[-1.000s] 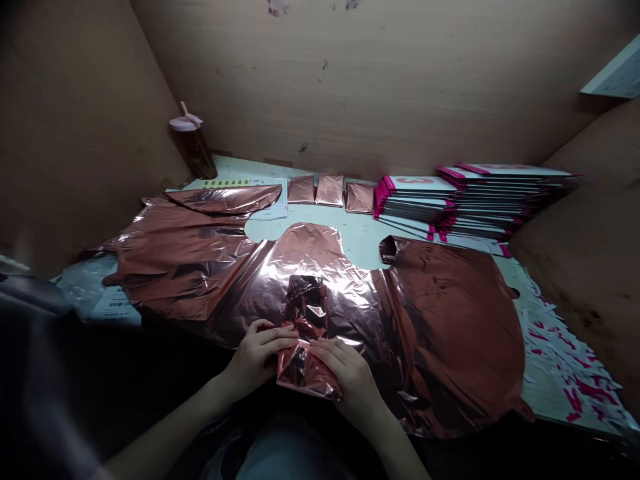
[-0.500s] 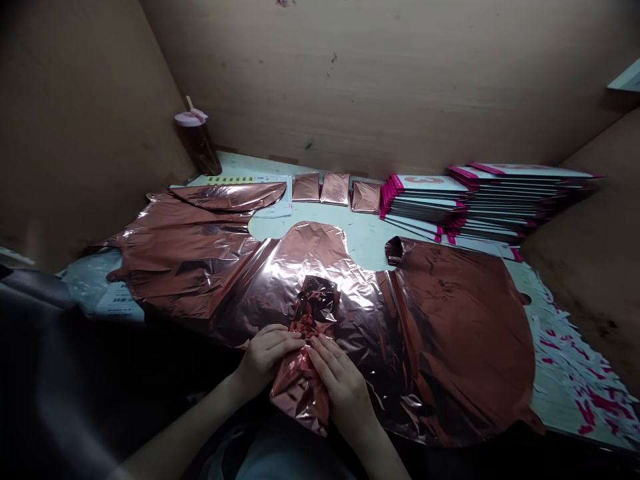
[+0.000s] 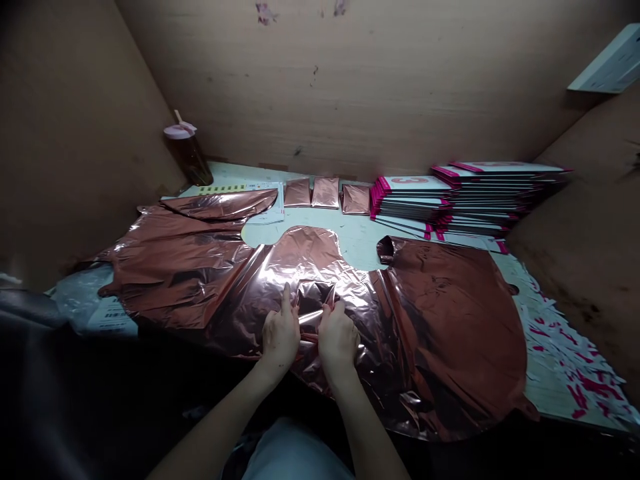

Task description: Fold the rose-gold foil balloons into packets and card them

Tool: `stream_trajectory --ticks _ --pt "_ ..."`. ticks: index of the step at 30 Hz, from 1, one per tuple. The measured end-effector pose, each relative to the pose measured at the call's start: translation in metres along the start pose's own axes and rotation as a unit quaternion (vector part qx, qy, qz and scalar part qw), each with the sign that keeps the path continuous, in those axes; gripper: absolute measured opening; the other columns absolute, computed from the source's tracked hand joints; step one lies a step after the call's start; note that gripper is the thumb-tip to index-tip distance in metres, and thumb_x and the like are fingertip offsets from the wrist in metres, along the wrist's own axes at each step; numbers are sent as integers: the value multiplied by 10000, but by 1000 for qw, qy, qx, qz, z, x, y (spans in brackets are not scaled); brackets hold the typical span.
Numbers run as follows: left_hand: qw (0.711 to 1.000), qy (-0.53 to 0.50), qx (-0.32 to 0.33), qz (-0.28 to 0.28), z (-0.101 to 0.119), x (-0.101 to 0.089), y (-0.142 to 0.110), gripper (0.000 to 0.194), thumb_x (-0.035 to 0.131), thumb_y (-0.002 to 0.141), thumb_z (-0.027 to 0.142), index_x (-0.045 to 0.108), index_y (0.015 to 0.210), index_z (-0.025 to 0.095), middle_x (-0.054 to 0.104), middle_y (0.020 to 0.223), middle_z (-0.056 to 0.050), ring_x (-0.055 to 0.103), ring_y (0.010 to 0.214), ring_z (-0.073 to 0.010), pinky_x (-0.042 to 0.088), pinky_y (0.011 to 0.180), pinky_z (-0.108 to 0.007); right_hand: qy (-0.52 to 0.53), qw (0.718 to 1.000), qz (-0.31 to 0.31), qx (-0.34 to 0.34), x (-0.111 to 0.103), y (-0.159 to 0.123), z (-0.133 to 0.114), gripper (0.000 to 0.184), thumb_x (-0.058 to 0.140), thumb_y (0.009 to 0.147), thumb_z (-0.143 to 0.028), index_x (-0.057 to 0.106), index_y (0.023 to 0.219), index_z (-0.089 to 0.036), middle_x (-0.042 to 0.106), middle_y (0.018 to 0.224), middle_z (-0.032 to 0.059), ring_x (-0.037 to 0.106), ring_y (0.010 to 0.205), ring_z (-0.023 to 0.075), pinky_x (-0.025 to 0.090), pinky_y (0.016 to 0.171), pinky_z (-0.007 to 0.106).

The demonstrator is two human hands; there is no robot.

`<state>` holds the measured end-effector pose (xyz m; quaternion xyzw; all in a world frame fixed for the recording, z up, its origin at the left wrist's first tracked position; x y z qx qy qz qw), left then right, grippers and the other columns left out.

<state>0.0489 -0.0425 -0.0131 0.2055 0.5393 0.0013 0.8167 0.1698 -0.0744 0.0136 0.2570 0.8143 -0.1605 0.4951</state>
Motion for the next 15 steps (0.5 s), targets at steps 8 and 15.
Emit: stream_trajectory --ticks 8,15 --pt "999 -21 -6 -32 8 -8 3 495 396 985 180 359 1465 66 715 806 -106 656 652 -221 498 692 -341 -101 942 -24 -321 27 21 -27 487 353 998 -254 439 1468 -161 373 1547 117 281 1440 321 254 1164 496" --pt "999 -8 50 11 -5 -31 -20 365 597 901 180 627 1263 211 648 1237 -98 579 976 -282 510 814 -437 -132 944 -17 -303 33 27 -22 590 410 975 -416 359 1520 -197 259 1605 82 157 1478 350 176 1191 496"
Point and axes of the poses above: each hand's wrist, its own y-axis towards the middle knuckle, its own x-axis out of the palm, z = x × y, the point moved 3 cm from there along y, towards the middle knuckle
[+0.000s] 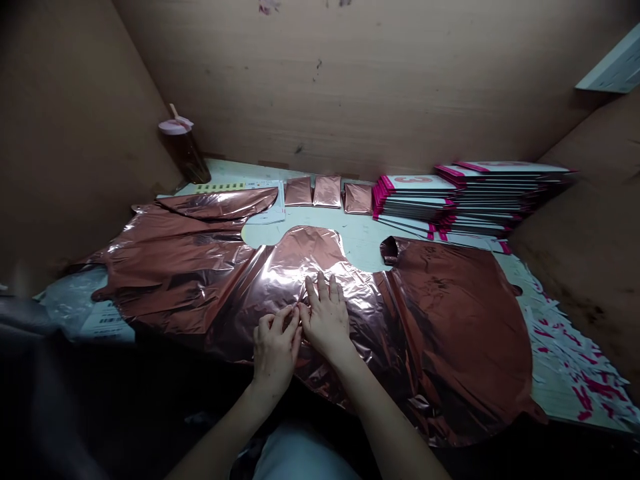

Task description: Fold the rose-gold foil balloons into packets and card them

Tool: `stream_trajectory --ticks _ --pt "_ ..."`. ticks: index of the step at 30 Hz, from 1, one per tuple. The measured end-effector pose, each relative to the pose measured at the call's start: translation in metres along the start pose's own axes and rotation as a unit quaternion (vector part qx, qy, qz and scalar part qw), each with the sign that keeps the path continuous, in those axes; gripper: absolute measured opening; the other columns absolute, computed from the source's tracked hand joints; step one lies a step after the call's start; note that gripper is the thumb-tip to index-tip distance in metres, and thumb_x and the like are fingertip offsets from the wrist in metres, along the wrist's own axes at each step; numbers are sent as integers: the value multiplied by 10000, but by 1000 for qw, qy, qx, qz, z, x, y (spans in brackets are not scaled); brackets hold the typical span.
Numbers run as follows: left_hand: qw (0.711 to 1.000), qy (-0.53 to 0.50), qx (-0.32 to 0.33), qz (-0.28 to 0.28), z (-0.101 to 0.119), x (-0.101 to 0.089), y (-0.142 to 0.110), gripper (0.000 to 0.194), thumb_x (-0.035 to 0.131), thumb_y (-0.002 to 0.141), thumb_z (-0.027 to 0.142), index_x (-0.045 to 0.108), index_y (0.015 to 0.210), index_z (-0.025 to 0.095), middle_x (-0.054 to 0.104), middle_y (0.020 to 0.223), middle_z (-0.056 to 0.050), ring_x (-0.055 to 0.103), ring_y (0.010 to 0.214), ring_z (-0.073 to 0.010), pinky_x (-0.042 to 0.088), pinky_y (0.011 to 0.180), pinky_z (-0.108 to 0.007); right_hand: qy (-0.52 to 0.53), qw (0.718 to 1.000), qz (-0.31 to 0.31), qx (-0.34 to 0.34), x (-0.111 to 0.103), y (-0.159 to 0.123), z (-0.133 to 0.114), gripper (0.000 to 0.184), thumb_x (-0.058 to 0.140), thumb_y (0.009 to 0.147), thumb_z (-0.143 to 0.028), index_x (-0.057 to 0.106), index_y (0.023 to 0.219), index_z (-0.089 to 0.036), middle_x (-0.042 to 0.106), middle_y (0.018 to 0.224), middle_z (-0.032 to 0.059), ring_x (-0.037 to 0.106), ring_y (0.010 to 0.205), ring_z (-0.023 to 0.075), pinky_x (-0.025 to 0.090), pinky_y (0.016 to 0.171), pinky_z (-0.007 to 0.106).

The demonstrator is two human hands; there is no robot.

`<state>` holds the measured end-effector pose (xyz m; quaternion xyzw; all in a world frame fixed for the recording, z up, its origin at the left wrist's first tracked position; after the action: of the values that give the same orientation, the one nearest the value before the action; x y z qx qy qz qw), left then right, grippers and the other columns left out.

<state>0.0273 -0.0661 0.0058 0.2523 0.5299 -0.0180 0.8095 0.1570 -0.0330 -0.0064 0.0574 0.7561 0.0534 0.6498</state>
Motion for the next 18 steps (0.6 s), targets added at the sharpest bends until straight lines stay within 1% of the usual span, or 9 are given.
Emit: stream_trajectory --ticks 2,4,6,8,11,13,15,16,18 --pt "998 -56 3 -17 -8 -6 -1 310 597 896 177 665 1197 196 653 1226 -97 560 1026 -290 504 860 -453 2 1000 2 6 -1 -1 -3 624 431 962 -443 343 1526 -193 239 1611 91 155 1476 359 164 1192 504" --pt "985 -163 -33 -46 -16 -11 2 263 558 909 173 673 1145 168 657 1168 -109 572 1044 -262 501 905 -418 12 1000 -5 12 -1 -2 -7 637 429 961 -456 326 1533 -198 227 1614 89 145 1480 357 156 1193 512" --pt "951 -276 -108 -92 -22 -15 10 269 510 932 215 644 1154 143 654 1111 -116 612 994 -221 510 892 -366 30 999 -13 33 1 -4 -9 601 389 979 -424 322 1534 -204 232 1613 73 133 1487 334 147 1197 519" --pt "910 -338 -177 -161 -25 -15 19 332 490 940 299 596 1210 138 656 1075 -112 640 925 -208 516 841 -347 62 996 -23 63 3 -6 -8 556 330 995 -340 323 1533 -199 215 1618 58 110 1498 298 124 1204 522" --pt "881 -350 -202 -245 -28 -14 33 389 555 882 347 580 1207 135 672 1020 -106 641 920 -244 494 825 -362 157 983 -49 81 1 -13 -2 540 246 1004 -280 322 1530 -179 176 1625 66 76 1507 260 95 1209 540" --pt "874 -358 -192 -267 -30 -11 40 335 592 838 317 607 1115 130 678 999 -105 636 942 -259 483 830 -359 232 970 -69 37 -5 -23 1 543 235 1017 -342 309 1534 -194 184 1622 76 96 1506 253 132 1202 557" --pt "867 -372 -184 -275 -32 -6 44 256 580 830 302 611 1022 136 677 999 -101 632 957 -255 485 828 -347 261 960 -79 -56 -13 -39 -1 631 386 980 -455 253 1553 -224 169 1624 80 109 1502 281 192 1186 574" --pt "862 -382 -186 -277 -32 -3 45 233 562 841 311 603 991 139 675 995 -98 633 955 -249 490 823 -342 248 961 -66 -102 -16 -48 -3 737 502 927 -477 223 1561 -225 157 1625 90 105 1499 312 225 1174 586" --pt "833 -440 -201 -268 -28 0 47 257 555 855 357 579 992 142 670 990 -95 635 951 -236 501 828 -341 173 972 6 -159 -21 -61 -5 869 640 847 -364 190 1569 -192 205 1608 132 134 1485 367 305 1138 596"
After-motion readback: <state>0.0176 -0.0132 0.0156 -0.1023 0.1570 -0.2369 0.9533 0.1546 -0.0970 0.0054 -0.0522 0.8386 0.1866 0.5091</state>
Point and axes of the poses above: each hand's wrist, its own y-axis towards the middle knuckle, its own x-axis out of the palm, z = x × y, the point moved 3 cm from there along y, towards the middle knuckle
